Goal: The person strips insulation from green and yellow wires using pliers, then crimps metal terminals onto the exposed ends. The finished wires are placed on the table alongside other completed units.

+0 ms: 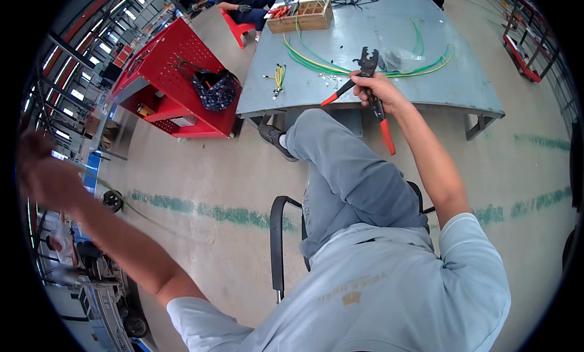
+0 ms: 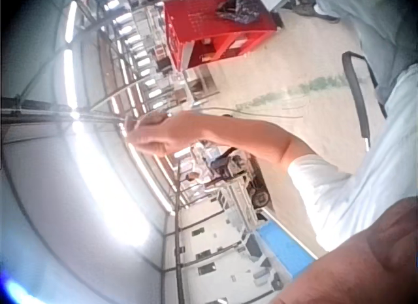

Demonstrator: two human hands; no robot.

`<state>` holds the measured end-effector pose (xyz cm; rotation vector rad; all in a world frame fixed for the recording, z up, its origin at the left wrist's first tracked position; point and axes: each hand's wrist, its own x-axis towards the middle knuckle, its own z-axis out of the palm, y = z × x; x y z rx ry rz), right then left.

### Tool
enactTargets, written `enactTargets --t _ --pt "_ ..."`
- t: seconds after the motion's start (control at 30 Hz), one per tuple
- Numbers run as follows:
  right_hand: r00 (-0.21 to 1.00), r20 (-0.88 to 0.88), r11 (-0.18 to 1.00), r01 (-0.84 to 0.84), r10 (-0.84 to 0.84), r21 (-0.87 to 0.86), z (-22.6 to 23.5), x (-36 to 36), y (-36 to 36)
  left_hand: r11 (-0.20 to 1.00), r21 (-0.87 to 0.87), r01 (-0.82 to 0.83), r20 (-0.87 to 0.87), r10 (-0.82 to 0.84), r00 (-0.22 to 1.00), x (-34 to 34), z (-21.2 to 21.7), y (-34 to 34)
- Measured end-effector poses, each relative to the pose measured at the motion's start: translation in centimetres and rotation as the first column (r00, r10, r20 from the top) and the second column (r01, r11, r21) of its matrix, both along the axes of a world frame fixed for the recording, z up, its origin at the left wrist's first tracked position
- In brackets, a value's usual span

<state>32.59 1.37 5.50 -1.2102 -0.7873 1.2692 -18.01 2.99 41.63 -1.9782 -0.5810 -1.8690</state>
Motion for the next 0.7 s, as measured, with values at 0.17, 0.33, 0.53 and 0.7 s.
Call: enactTargets --t 0.17,0.33,0.53,0.7 --pt "0.999 0.009 0.996 0.037 -0.036 -0.080 -3.1 3.3 -3.3 0.800 -0.589 0.115 -0.215 -0.292 0.932 9.6 -15.7 3.4" --pt "0.999 -0.039 0.993 0.008 -0.013 -0.120 -5.6 3.4 -4.1 0.225 -0.971 0.080 -0.047 -0.510 0.859 16.0 -29.9 0.9" --pt "0.941 0.334 0.957 0.051 0.050 -0.285 -7.7 3.8 -1.5 -0.094 -0.956 0.279 0.294 -0.376 0.879 19.8 -36.0 0.9" --pt "0.826 0.536 0.946 0.010 0.175 -0.325 -12.6 5.6 2.5 0.080 -0.983 0.166 0.124 -0.375 0.919 21.9 -36.0 1.6"
